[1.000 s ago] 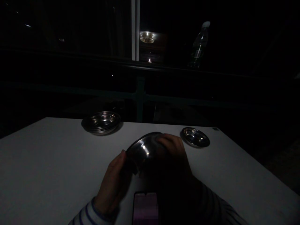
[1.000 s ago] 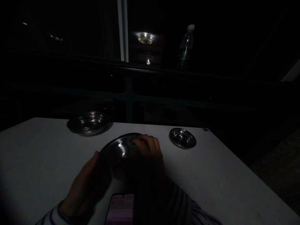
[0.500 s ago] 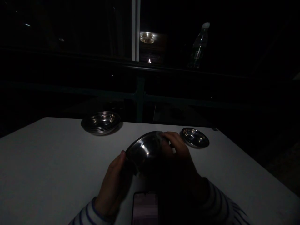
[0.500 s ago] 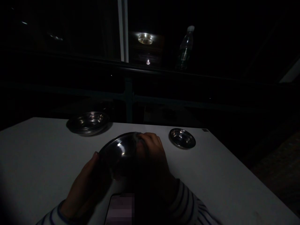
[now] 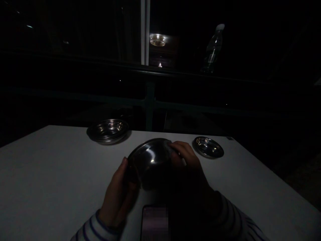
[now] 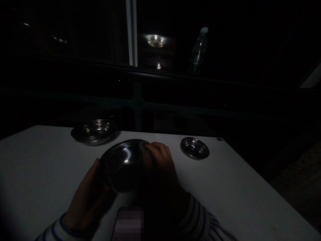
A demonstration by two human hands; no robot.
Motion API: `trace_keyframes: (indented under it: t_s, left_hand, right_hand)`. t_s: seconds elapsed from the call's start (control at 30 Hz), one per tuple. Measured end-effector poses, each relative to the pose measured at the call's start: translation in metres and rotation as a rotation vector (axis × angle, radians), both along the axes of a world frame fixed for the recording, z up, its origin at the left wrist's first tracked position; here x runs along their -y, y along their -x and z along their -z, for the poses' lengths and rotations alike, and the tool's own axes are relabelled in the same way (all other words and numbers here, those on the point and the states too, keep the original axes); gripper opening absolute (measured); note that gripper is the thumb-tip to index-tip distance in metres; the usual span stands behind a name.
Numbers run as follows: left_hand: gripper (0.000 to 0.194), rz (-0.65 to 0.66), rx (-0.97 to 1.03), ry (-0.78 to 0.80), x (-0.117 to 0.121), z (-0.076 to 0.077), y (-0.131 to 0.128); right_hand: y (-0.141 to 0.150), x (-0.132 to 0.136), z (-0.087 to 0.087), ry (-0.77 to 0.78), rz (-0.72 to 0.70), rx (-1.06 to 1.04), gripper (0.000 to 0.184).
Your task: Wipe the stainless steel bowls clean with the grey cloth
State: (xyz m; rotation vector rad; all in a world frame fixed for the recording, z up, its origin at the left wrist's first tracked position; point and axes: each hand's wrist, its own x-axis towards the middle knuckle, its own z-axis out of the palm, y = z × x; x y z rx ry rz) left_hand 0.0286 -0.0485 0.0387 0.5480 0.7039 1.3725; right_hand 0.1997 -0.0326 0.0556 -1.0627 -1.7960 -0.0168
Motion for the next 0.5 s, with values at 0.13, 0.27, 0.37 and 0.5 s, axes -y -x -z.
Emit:
trace_keyframes:
  t_s: [0.13,0.27,0.37,0.5]
  left_hand:
    - [0.025,-0.082,0.083,0.086,-0.0029,-0.0048,0.0023]
    - [0.031,-0.049,0.140,0.049,-0.0064,-0.0020,0.0045]
    - [0.031,-0.030,0.176,0.005,-0.0089,0.0003,0.0049]
    - [0.028,-0.011,0.163,0.042,-0.0061,-0.0006,0.0023]
  right_hand:
    - [0.0000,-0.0028,0.0019,0.115,-0.029,-0.163,0.022]
    - [0.0039,-0.0005,0.0077,0.149,-0.023,-0.191,0.020]
    - [0.0037,0.0001,0.0087,0.192,-0.021,-0.179,0.022]
    - [0.0016,0.0003,0.0061,0.115,-0.024,-0.133,0.022]
